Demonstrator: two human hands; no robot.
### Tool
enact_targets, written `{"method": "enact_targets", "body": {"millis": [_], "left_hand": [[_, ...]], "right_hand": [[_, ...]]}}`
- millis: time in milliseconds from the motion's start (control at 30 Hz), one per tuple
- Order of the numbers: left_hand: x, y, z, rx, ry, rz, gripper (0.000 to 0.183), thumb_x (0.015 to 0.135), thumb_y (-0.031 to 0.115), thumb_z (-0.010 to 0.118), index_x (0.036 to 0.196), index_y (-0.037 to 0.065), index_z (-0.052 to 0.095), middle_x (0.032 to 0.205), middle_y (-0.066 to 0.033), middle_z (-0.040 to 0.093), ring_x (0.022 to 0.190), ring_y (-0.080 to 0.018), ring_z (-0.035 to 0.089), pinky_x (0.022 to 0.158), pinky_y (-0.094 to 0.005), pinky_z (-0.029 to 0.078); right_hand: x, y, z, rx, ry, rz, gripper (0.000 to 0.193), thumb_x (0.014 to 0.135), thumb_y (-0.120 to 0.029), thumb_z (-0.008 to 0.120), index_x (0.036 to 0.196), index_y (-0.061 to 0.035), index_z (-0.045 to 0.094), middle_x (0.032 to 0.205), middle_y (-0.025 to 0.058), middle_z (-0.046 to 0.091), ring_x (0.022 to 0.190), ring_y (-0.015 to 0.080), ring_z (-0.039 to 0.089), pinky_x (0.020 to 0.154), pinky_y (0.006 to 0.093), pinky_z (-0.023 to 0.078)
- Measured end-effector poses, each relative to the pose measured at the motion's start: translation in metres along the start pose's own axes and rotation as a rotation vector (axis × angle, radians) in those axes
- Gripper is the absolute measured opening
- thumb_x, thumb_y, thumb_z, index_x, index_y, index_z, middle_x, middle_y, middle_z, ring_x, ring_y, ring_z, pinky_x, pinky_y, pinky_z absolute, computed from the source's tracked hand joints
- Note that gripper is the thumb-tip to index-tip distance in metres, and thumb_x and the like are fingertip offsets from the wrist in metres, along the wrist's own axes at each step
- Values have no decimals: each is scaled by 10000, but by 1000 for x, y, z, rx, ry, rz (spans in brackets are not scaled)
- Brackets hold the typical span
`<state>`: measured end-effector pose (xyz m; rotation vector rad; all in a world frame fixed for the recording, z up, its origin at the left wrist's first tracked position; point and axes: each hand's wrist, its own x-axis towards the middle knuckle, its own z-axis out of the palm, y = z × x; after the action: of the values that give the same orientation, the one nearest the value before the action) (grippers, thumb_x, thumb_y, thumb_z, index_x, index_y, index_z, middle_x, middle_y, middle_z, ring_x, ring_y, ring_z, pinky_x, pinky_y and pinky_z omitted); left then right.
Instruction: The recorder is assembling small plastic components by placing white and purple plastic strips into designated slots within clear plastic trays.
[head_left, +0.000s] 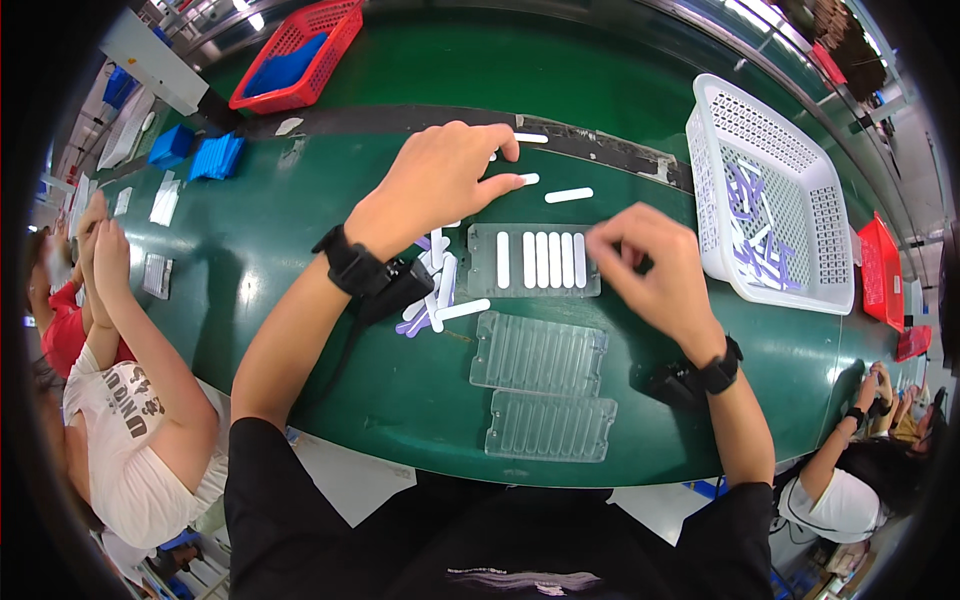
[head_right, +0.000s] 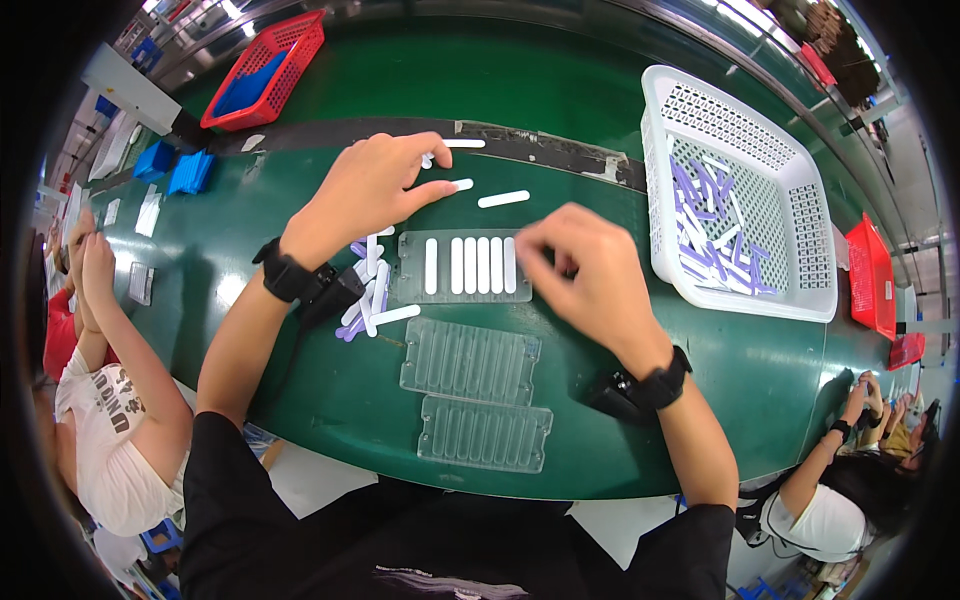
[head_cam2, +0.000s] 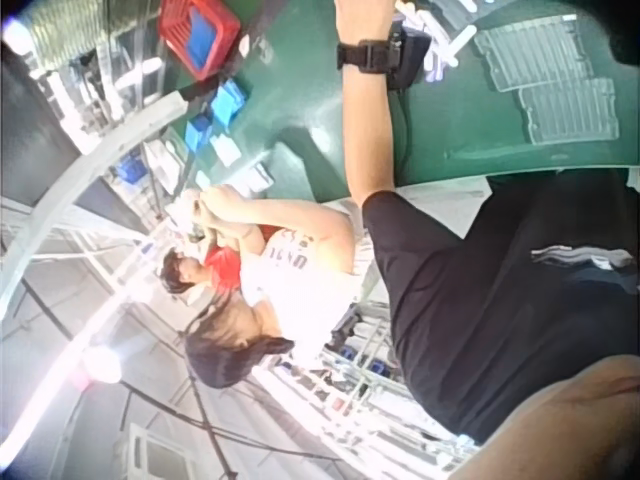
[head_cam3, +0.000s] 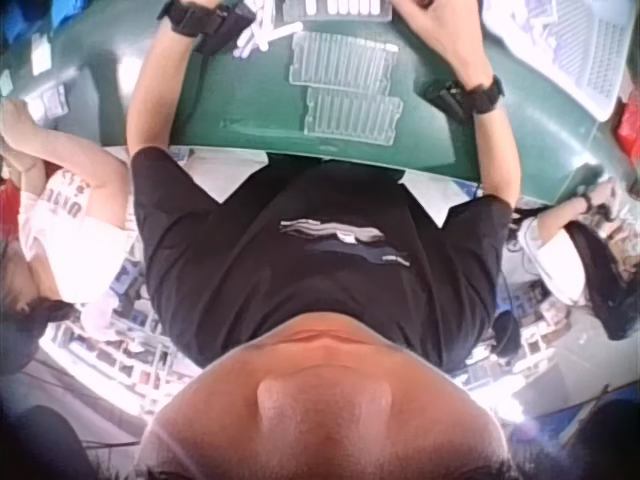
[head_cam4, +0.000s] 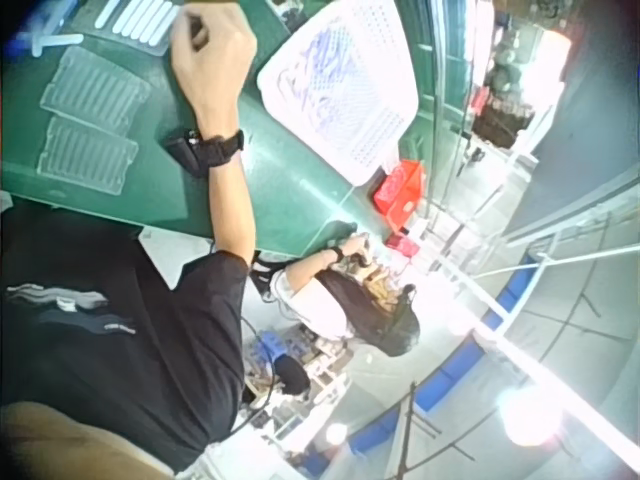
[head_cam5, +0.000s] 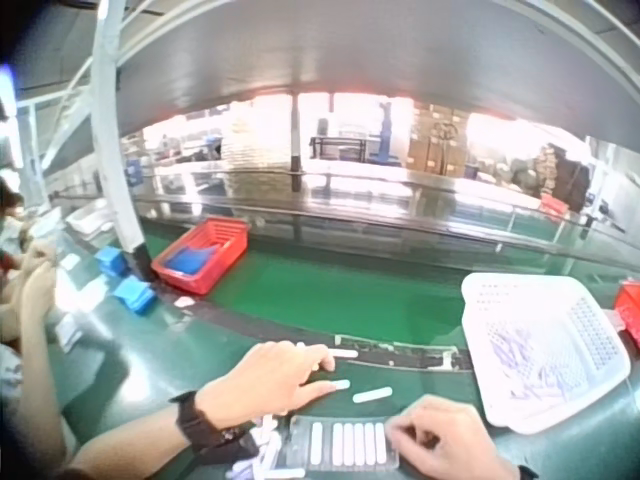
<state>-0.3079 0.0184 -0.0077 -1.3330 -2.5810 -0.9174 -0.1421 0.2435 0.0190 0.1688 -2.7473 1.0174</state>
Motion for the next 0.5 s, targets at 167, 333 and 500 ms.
{"method": "enact_targets", "body": {"millis": [167,333,500], "left_hand": [[9,-4,-4,-129,-210,-70,226,933,284,776,890,88,673,537,-34,438,529,-227,466,579,-398,378],[-2,-1,-9,57,133,310,117,913,198,765,933,99,706,561,-17,482,501,-204,454,509,-344,371],[-4,23,-32,281,370,835,233,791,110,780,1017,90,730,639,22,511,515,-142,467,467,-286,333]], "right_hand": [[33,18,7,-248,117,-114,98,894,-97,765,986,-72,787,1008,28,675,761,206,661,700,363,555],[43,17,4,-484,24,-294,128,888,-124,762,1005,-72,759,1078,10,670,889,232,676,765,380,564],[44,25,1,-450,13,-345,117,875,-121,772,958,-53,727,985,22,697,911,249,699,756,386,573]]}}
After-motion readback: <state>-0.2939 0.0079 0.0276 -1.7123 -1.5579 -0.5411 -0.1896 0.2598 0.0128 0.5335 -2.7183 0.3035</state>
